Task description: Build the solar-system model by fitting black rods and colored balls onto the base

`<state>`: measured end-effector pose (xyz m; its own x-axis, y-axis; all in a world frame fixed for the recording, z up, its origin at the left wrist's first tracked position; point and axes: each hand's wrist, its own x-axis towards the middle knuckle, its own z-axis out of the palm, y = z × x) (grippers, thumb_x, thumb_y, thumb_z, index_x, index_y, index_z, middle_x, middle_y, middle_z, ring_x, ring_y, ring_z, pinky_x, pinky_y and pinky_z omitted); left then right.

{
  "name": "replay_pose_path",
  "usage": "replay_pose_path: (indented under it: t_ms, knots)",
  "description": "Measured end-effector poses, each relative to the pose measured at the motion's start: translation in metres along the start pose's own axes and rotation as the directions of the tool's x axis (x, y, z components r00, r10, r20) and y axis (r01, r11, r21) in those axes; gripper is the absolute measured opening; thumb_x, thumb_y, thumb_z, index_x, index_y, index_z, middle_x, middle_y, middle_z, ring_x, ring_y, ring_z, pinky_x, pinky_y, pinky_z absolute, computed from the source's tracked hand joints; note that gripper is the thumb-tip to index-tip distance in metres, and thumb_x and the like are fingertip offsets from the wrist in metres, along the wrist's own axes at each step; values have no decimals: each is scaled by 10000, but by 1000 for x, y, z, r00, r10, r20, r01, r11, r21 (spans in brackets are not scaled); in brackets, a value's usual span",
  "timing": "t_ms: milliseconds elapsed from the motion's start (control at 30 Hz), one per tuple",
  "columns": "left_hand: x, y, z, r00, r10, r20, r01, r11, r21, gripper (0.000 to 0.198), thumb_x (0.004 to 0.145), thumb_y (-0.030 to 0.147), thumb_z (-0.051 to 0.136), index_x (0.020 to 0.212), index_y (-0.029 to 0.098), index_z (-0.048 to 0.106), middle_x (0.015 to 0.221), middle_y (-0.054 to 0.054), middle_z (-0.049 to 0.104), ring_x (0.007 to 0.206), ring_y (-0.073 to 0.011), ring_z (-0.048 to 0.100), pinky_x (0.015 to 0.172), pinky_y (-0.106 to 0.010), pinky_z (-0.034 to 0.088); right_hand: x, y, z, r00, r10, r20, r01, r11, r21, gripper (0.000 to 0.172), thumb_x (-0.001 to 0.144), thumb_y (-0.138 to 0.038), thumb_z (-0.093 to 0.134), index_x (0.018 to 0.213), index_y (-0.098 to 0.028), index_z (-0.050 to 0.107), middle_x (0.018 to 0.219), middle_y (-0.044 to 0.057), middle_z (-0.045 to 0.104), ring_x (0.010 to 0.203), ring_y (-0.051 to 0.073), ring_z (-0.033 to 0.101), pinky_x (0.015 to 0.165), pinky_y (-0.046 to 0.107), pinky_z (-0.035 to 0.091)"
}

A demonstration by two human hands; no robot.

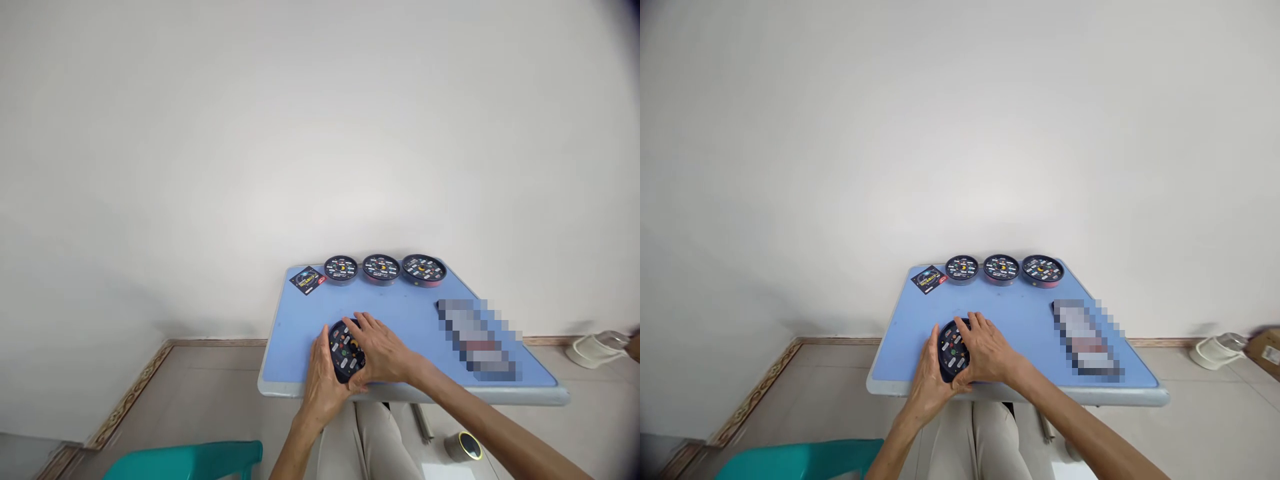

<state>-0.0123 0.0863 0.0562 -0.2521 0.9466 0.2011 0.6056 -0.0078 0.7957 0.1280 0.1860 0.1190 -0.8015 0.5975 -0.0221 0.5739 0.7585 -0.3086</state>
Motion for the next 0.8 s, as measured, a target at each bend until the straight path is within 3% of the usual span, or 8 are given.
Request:
replay_pose_path:
  t_ms: [133,267,400,567,667,800]
  knots:
    - [0,-4,5,998,16,-62,-16,1000,5,1205,585,449,822,1510,197,93,1520,-187,303,1417,-370,235,1119,-554,256,15,-6,-6,998,-50,44,53,997,-61,1104,479,-512,823,1399,-65,407,1240,273,517,1134,435,489,929,551,402]
    - [1,-5,5,998,-10,-62,10,1000,-5,1187,592,427,812,1508,211,90,1533,-167,288,1409,-362,259,1113,-550,262,17,-9,-3,999,-42,9,42,997,-70,999,486,-508,810,1333,-106,465,1143,226,554,1049,415,522,853,536,425]
    - [1,0,3,995,-93,-23,92,995,-43,1205,568,382,822,1510,204,92,1548,-143,269,1429,-346,209,1132,-505,249,13,-7,-7,999,-35,-4,35,999,-22,937,483,-443,809,1309,-139,490,1123,178,572,1037,376,545,874,499,432]
    - [2,2,2,992,-120,-34,118,991,-64,1240,521,345,842,1513,195,113,1508,-141,350,1417,-346,241,1120,-488,281,10,8,-27,999,4,44,-16,959,284,864,573,-449,767,1345,-210,461,1202,123,594,1054,320,579,899,452,458]
    - [3,1,2,991,-136,-19,136,990,-23,1213,525,332,832,1511,178,142,1520,-135,336,1427,-353,211,1135,-485,252,9,19,-36,996,21,82,-60,854,517,851,614,-475,754,1364,-212,451,1262,102,595,1125,313,562,955,449,450]
    - [2,1,1,988,-153,7,153,988,-2,1159,559,343,811,1507,164,168,1538,-141,304,1436,-348,188,1153,-473,212,6,35,-41,998,60,19,-55,685,726,873,663,-529,719,1409,-197,410,1283,107,598,1145,301,565,951,437,477]
